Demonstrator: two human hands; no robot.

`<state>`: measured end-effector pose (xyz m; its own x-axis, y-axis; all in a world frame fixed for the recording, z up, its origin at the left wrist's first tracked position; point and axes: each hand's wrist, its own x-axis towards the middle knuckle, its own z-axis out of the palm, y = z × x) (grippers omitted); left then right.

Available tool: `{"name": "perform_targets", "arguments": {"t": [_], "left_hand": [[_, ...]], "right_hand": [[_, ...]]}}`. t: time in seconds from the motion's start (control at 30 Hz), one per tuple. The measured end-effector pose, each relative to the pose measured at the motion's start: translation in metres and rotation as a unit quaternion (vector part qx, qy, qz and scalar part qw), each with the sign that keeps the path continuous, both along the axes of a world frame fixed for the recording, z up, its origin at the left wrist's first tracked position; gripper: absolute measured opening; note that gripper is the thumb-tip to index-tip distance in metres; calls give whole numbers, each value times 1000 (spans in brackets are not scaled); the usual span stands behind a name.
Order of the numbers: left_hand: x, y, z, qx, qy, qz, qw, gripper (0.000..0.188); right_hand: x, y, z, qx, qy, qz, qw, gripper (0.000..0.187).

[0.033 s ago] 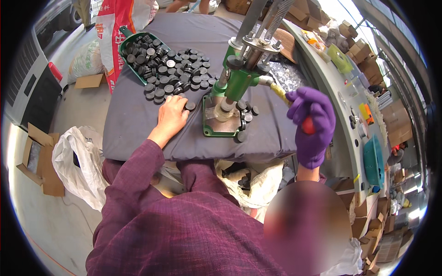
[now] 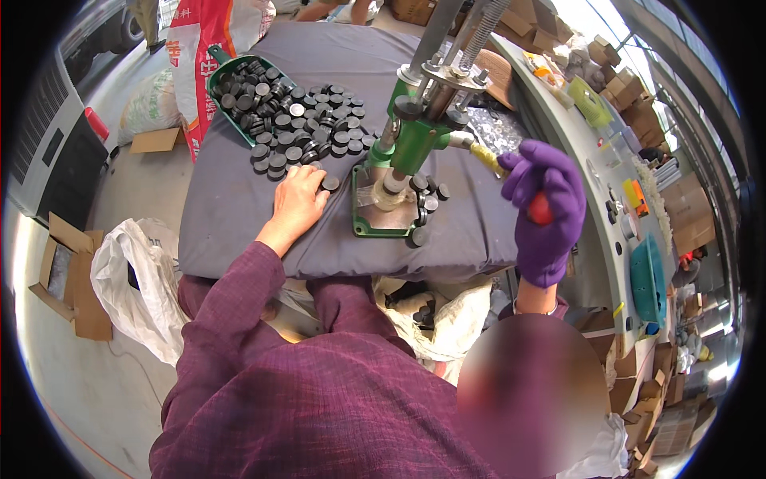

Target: The person places round pads one by one into a manual press machine, pulls down the lever to press them, and sets the pressed pads aside on the table.

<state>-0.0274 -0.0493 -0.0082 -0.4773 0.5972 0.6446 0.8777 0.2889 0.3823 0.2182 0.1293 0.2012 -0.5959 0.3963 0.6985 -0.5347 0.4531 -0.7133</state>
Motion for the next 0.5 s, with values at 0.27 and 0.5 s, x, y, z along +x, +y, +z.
{"name": "perform_targets", "arguments": {"t": [0.27, 0.5], "left_hand": [[3, 12, -7, -45, 82, 1, 996, 32], [5, 14, -1, 19, -72, -37, 997, 47]], "right_hand": [[-10, 13, 15, 4, -11, 6, 1000, 47], [-16, 14, 14, 15, 5, 18, 1000, 48]]}}
